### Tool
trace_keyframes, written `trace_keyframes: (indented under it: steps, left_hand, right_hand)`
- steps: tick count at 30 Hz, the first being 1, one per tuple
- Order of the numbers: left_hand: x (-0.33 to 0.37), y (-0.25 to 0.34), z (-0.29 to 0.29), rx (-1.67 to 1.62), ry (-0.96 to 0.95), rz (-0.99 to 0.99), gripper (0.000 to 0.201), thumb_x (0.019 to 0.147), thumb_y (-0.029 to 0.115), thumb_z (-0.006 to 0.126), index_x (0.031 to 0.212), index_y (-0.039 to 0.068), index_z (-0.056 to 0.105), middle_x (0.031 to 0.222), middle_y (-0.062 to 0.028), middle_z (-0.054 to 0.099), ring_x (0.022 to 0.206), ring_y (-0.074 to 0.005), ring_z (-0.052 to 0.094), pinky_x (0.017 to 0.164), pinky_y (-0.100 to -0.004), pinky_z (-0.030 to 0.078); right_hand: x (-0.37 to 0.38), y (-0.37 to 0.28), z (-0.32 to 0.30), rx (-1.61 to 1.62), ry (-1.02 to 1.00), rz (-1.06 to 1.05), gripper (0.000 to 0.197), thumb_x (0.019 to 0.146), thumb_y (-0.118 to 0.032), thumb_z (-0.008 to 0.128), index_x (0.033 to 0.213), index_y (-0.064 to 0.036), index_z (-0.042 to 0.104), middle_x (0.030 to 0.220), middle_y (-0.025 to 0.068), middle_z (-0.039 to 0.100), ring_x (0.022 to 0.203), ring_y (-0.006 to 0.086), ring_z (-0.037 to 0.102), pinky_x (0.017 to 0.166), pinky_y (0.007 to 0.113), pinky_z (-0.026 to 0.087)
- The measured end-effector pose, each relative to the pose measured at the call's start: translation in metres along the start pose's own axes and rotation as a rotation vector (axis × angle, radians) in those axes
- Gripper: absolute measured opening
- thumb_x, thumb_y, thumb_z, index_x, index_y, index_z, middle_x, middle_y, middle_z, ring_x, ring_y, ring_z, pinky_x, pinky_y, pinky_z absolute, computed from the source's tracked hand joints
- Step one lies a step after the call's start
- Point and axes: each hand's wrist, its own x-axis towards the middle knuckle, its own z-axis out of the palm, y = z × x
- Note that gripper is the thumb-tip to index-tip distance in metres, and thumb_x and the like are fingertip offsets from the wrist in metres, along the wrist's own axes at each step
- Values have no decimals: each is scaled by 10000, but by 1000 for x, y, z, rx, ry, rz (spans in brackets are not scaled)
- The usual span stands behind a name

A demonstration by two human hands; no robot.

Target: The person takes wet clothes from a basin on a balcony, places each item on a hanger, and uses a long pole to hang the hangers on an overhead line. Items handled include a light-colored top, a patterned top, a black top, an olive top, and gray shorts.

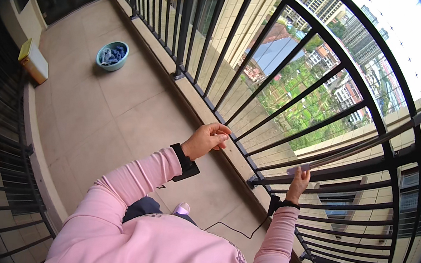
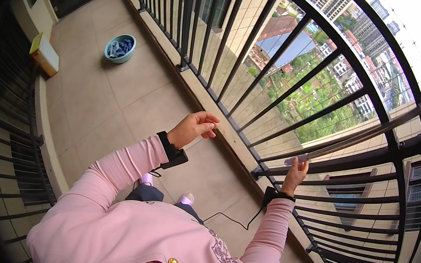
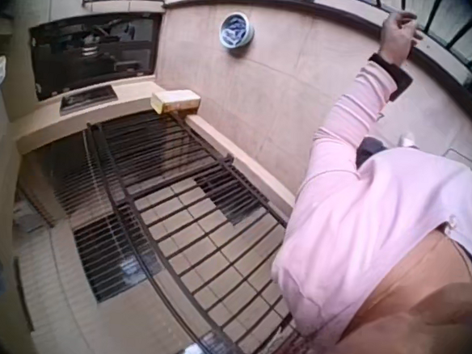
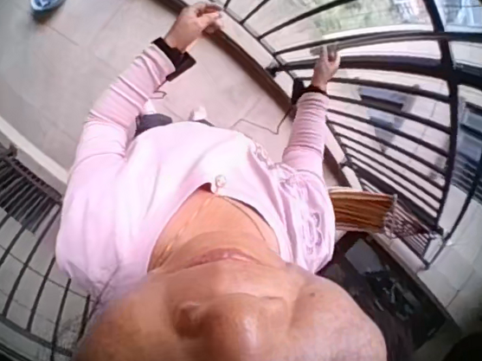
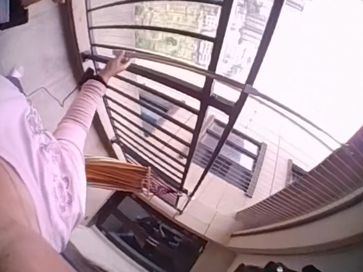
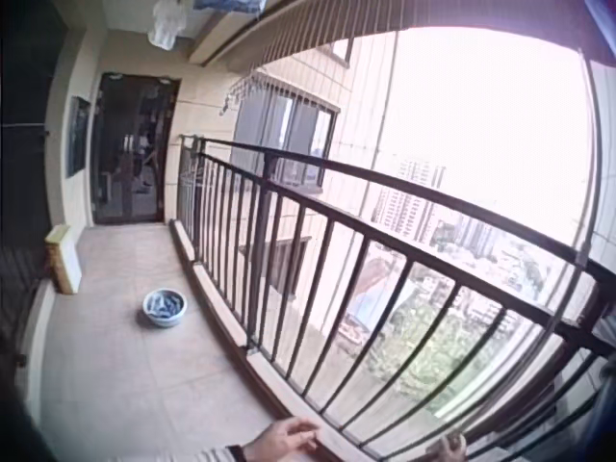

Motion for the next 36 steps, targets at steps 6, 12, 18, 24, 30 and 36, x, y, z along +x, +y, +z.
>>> trace_keyframes:
  steps: [6, 12, 18, 24, 30, 36]
  left_hand:
    - [-52, 18, -200, -51, 440, 44, 175, 918, 122, 504, 1055, 39, 574, 931, -46, 608, 759, -117, 607, 679, -249, 487]
    - [-75, 72, -378, -75, 577, 202, 169, 917, 120, 494, 1037, 34, 576, 893, -28, 596, 751, -102, 585, 687, -247, 474]
    - [-88, 120, -546, -57, 777, 233, 158, 907, 123, 512, 1020, 41, 587, 875, -22, 599, 718, -98, 581, 674, -241, 475]
    - [-53, 148, -701, -104, 1013, 274, 156, 915, 138, 517, 1019, 51, 592, 889, -23, 609, 717, -99, 579, 676, -245, 473]
    - [-14, 204, -842, -103, 1246, 272, 148, 921, 125, 519, 1014, 40, 597, 888, -33, 598, 712, -103, 567, 658, -236, 461]
    - [3, 242, -950, -122, 1358, 271, 166, 922, 156, 524, 1019, 44, 598, 884, -38, 608, 724, -106, 572, 677, -253, 467]
  right_hand:
    - [-39, -73, 97, -164, 402, -392, 339, 939, -100, 493, 1269, -29, 468, 1083, 128, 521, 947, 217, 526, 872, 306, 428]
    - [-138, -103, 377, 159, -328, -140, 223, 937, -118, 515, 1140, -45, 573, 804, 8, 564, 731, 80, 499, 701, 217, 415]
    - [-247, -107, 599, 260, -877, 183, 197, 931, -113, 526, 1094, -15, 581, 734, 0, 537, 670, 68, 490, 636, 199, 417]
    - [-225, -86, 786, 96, -999, 313, 197, 932, -121, 526, 1083, -15, 595, 714, -8, 535, 643, 58, 488, 613, 193, 409]
    - [-226, -73, 1035, 45, -1178, 406, 186, 921, -114, 537, 1060, -8, 601, 719, -8, 537, 632, 60, 477, 589, 187, 403]
    - [-296, -88, 1258, -61, -1647, 341, 177, 926, -85, 512, 1049, -11, 614, 740, 4, 546, 652, 69, 505, 588, 192, 421]
